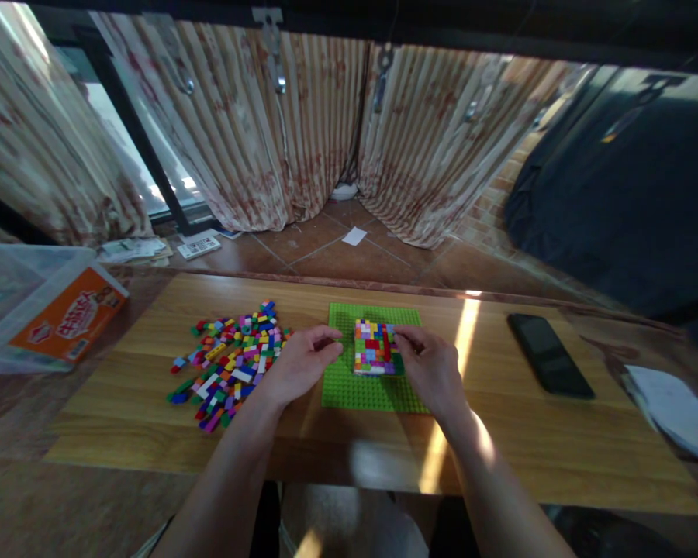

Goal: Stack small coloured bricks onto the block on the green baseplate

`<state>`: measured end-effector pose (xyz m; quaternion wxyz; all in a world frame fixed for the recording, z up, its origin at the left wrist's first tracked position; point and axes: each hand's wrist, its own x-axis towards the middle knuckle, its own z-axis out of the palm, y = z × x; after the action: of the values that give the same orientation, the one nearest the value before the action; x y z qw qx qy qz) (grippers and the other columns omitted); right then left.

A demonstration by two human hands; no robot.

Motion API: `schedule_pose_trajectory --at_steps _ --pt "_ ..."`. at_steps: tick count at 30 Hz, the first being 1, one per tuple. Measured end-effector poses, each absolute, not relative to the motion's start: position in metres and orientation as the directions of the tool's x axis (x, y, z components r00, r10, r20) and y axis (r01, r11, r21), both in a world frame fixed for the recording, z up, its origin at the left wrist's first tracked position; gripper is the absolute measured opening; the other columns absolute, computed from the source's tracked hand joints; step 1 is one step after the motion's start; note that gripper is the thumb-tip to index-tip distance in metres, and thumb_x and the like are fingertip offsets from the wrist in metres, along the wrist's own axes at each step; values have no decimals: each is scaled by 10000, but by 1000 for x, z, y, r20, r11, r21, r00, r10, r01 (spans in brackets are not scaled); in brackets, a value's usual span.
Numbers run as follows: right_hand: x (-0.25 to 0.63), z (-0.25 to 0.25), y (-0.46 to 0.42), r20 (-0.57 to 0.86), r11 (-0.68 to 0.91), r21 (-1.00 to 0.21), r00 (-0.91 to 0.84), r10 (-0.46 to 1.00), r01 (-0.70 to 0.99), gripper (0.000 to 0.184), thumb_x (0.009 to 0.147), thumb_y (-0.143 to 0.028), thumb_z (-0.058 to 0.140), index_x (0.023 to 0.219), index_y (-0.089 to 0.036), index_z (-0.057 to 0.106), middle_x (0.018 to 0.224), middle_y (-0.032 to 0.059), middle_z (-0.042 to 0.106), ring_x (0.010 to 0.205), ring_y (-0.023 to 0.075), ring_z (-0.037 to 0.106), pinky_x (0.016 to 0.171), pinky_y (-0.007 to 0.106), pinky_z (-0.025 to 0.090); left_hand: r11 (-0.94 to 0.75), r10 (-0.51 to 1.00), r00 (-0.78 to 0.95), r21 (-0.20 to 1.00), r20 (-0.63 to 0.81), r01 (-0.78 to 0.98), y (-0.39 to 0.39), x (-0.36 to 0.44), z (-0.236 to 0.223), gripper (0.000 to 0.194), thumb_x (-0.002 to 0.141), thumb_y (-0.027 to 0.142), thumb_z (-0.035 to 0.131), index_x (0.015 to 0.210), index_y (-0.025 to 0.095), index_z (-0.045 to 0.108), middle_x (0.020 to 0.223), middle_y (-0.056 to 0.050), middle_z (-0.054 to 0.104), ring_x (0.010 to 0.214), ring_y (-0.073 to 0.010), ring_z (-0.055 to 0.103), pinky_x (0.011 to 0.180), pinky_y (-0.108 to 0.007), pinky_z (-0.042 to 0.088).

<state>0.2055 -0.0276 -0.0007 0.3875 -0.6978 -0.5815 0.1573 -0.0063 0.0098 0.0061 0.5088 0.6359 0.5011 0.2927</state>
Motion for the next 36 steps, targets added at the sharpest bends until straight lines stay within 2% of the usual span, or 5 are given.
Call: schedule_pose_trajectory --at_steps 7,15,23,32,36 --pt "200 -2 -22 131 -92 -864 397 909 495 219 777 -269 616 947 -193 731 872 62 776 767 214 731 747 349 568 -26 937 334 928 -108 373 10 -5 1 294 808 249 581 1045 114 690 884 -80 727 793 -187 644 739 -309 502" --pt "204 -10 -16 52 -134 -913 435 899 385 272 729 -303 659 967 -181 713 816 72 768 689 213 726 662 341 578 -53 898 431 949 -92 311 5 4 -5 378 810 275 583 1153 145 676 1009 -83 743 862 -198 674 764 -316 523" --pt "201 -11 -14 112 -141 -851 436 893 507 266 737 -287 627 975 -200 707 740 41 750 666 208 704 644 328 537 -63 895 439 956 -73 287 0 11 -2 260 796 252 603 1000 169 741 868 -47 755 788 -191 672 702 -284 514" --pt "208 -14 -12 88 -175 -818 420 903 549 364 728 -353 650 1049 -187 697 748 58 752 649 221 702 591 314 514 -77 886 452 925 -109 373 -5 11 7 351 831 220 526 1120 130 705 923 -63 749 767 -174 648 674 -266 490" --pt "205 -5 -15 104 -221 -764 454 885 607 362 715 -389 666 1004 -177 723 700 65 745 670 245 707 592 320 500 -113 920 383 887 -76 448 0 1 7 366 830 255 540 1132 125 701 936 -75 751 772 -183 655 715 -293 507"
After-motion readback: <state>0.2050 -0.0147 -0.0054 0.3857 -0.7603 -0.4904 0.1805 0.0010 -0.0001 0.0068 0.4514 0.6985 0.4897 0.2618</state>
